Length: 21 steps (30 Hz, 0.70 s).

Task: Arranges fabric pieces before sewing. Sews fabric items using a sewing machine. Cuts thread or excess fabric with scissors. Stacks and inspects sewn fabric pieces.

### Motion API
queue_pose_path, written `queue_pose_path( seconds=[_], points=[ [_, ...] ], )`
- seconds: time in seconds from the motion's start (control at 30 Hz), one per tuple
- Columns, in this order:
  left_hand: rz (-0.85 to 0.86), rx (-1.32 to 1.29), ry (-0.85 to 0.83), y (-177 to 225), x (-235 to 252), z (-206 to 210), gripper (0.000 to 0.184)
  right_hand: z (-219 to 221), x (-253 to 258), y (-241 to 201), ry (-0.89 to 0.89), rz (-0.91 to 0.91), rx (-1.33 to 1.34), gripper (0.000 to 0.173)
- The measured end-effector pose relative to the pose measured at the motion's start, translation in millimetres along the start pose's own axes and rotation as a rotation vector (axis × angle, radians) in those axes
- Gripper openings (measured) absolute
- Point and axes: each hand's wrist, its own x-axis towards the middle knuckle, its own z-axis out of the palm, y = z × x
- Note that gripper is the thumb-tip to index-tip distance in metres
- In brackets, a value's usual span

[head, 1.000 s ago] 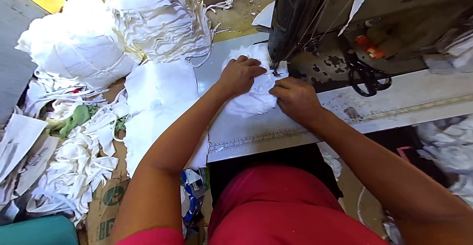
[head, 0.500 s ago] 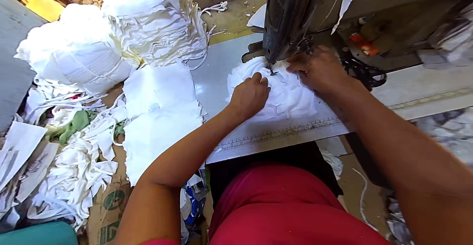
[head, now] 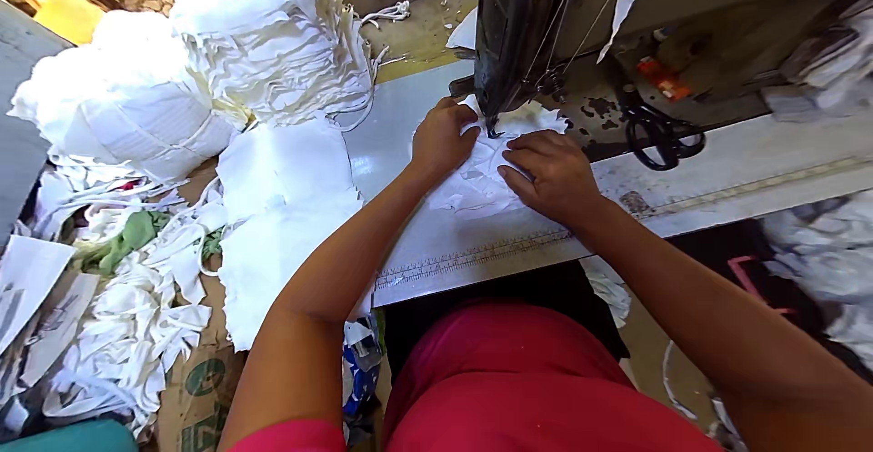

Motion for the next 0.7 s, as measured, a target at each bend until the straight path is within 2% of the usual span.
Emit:
queue_pose_path(
  seconds=[0.07, 0.17, 0.23, 0.3, 0.37, 0.47, 0.7],
  points=[
    [0.082, 0.002, 0.003, -6.4, 0.9, 2.9, 0.02, -0.4, -0.9, 0.3, -0.005, 0.006, 0.018, 0.035],
    [0.351, 0.049, 0.058, -23.4, -0.4, 8.7, 0.018, -3.2, -3.3, 0.4, -0.025, -0.027, 0.021, 0.048],
    [0.448, 0.078, 0.096, -27.9, -2.9, 11.0, 0.018, -3.5, -3.5, -2.4, -0.016, -0.07, 0.014, 0.054],
    [0.447, 0.111, 0.107, -23.7, -13.0, 12.0, 0.026, -3.0, -5.1, -3.0, -0.01, -0.104, 0.025, 0.052],
    [0.362, 0.191, 0.084, -12.6, -29.3, 14.4, 0.036, -2.7, -6.5, -3.2, -0.009, -0.111, 0.013, 0.049],
    [0.292, 0.293, 0.11, -5.3, -44.2, 26.2, 0.038, -1.3, -6.2, -4.7, -0.006, -0.096, -0.02, 0.045],
    [0.313, 0.347, 0.159, -9.2, -36.6, 29.5, 0.035, -0.2, -3.1, -4.1, -0.013, -0.057, -0.017, 0.045]
  ],
)
